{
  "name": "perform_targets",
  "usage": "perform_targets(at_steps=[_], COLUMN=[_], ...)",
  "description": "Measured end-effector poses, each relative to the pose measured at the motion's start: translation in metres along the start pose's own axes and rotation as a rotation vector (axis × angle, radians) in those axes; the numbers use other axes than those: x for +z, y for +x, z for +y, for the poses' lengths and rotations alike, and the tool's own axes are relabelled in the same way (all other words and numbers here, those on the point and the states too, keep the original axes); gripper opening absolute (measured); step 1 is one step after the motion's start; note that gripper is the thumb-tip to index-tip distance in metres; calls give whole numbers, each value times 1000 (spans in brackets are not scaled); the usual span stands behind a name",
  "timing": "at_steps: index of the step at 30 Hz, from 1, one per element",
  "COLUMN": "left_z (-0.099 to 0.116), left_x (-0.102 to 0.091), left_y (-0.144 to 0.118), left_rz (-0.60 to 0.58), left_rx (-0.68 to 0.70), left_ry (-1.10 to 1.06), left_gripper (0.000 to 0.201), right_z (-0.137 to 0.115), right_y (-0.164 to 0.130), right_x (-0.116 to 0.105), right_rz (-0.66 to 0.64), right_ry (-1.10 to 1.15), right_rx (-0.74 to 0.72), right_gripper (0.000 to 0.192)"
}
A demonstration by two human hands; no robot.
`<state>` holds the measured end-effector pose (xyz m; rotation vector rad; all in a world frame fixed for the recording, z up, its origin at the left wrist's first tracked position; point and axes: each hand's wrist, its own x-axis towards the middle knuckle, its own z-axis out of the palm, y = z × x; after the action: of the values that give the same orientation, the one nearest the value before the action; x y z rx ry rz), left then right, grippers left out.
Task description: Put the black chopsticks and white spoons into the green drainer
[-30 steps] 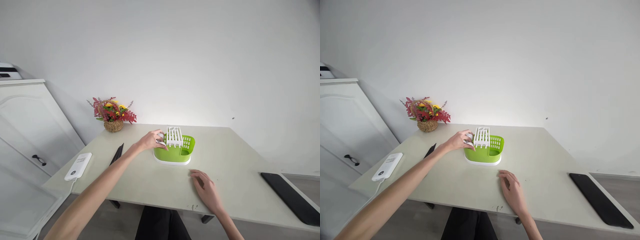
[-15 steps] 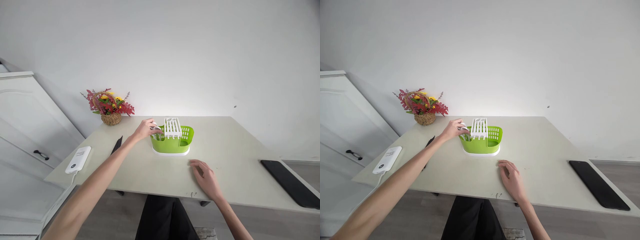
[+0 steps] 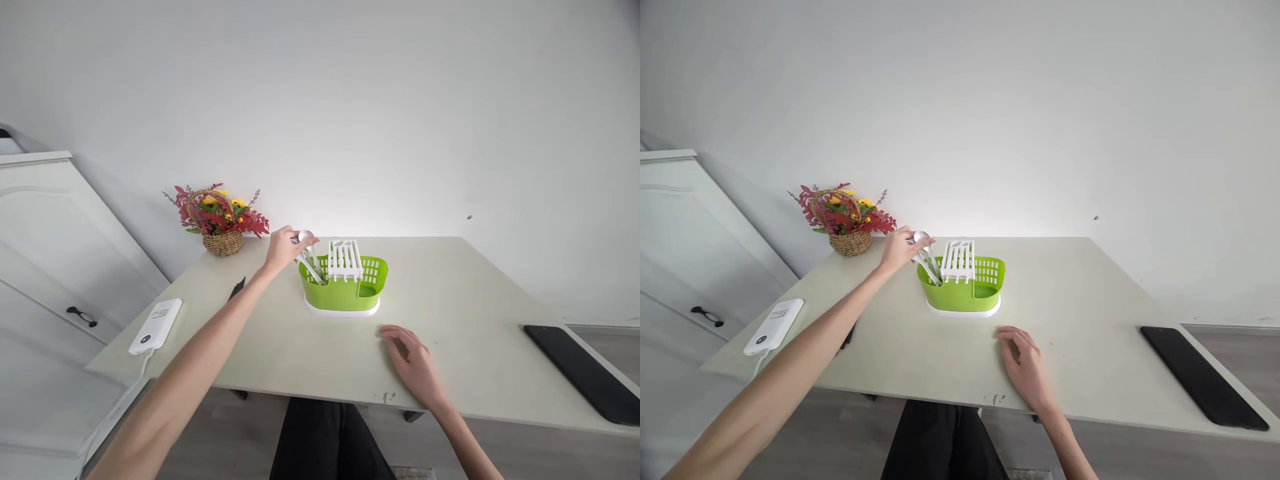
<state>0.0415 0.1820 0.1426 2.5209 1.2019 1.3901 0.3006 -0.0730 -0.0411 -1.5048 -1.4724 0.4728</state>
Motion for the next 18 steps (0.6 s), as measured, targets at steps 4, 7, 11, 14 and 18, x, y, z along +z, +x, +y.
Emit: perform_targets(at_steps=[4,7,11,14,18], left_z=[5,9,3,-14,-43], left_x=[-11,-21,-28,-32,-49], left_y=[9,15,22,28,29], left_rz=[73,96,87,124,152], left_rx=[-108,-240,-409,-459,-519], left_ry=[15,-40,-191,-295,-393], left_gripper=[52,54,54,54,57], right_z=[1,2,2,3,5], right_y=[0,0,-1,-1,-3], right_x=[0,0,0,0,1], right_rz=[-3,-5,-17,-20,-26], right_ry=[-10,-20,-30,-28,-27], right_rx=[2,2,11,15,22], right_gripper=[24,24,24,24,24])
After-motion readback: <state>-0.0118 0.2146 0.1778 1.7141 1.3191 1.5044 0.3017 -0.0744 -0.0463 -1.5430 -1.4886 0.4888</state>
